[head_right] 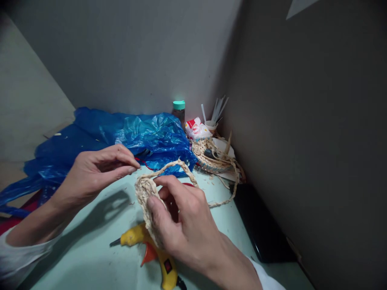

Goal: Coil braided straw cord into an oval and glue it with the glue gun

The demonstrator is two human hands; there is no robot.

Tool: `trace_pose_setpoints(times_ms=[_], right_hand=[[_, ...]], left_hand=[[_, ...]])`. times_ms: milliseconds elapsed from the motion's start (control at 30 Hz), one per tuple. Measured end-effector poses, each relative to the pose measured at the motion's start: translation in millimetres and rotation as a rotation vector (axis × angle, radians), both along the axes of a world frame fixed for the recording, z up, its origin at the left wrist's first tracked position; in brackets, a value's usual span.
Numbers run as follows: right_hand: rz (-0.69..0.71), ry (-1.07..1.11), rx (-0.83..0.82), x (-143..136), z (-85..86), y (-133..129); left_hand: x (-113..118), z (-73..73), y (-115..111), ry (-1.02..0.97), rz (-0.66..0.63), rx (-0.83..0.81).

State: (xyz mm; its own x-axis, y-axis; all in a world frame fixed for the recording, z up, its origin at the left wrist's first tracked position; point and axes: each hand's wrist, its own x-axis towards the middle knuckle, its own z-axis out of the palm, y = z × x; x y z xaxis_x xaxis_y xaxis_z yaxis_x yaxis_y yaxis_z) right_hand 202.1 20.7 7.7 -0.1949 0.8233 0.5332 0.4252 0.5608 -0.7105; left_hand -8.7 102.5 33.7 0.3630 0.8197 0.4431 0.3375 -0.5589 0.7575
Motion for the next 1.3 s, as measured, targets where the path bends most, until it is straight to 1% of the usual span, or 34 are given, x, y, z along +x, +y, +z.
trace_pose_setpoints(times_ms=[67,167,200,267,333,433,467,533,667,733,900,1000,1167,1300], right_hand=[[0.001,-0.002,-0.006,0,0.5,0],[-0.013,-0.021,-0.022,-1,1.6,0],[-0.017,-0.029,-0.025,-1,1.9,0],[-0.021,-0.04,-0.019,-1,2.4,-1],[-0.019,-0.044,-0.017,-1,2.5,-1],[-0.022,-0.05,-0.019,-1,2.7,0],[-0.024,-0.05,-0.017,-1,2.9,0],[-0.022,-0.052,-0.021,-1,3.4,0],[0.003,-0.043,-0.017,-2,4.2,-1],[0.01,-0.038,0.0,-1,4.3,-2],[0.006,-0.055,-0.024,-1,4.8,-3],[0.01,-0.064,-0.025,-1,4.8,-2],[0.031,-0.072,-0.044,-3,5.7,-2],[0.029,-0.021,-0.103,1,9.3,-3]], left_hand=[[-2,-1.9,2,-0.064,-0.04,-0.101],[-4,-7.9,6,-0.22,-0.11,-0.315],[-5,-10.0,6,-0.246,-0.119,-0.364],[-5,-13.0,6,-0.238,-0.112,-0.405],[-4,-13.3,4,-0.211,-0.093,-0.379],[-1,-9.0,-3,-0.162,-0.084,-0.241],[1,-6.9,-5,-0.134,-0.092,-0.2],[3,-3.0,-11,-0.078,-0.126,-0.174],[10,0.0,-19,-0.072,-0.225,-0.229],[13,-0.4,-22,-0.076,-0.244,-0.224],[16,0.0,-26,-0.036,-0.195,-0.16],[16,1.1,-27,-0.023,-0.181,-0.165],[15,2.7,-26,-0.037,-0.187,-0.23],[14,5.4,-24,-0.115,-0.202,-0.359]])
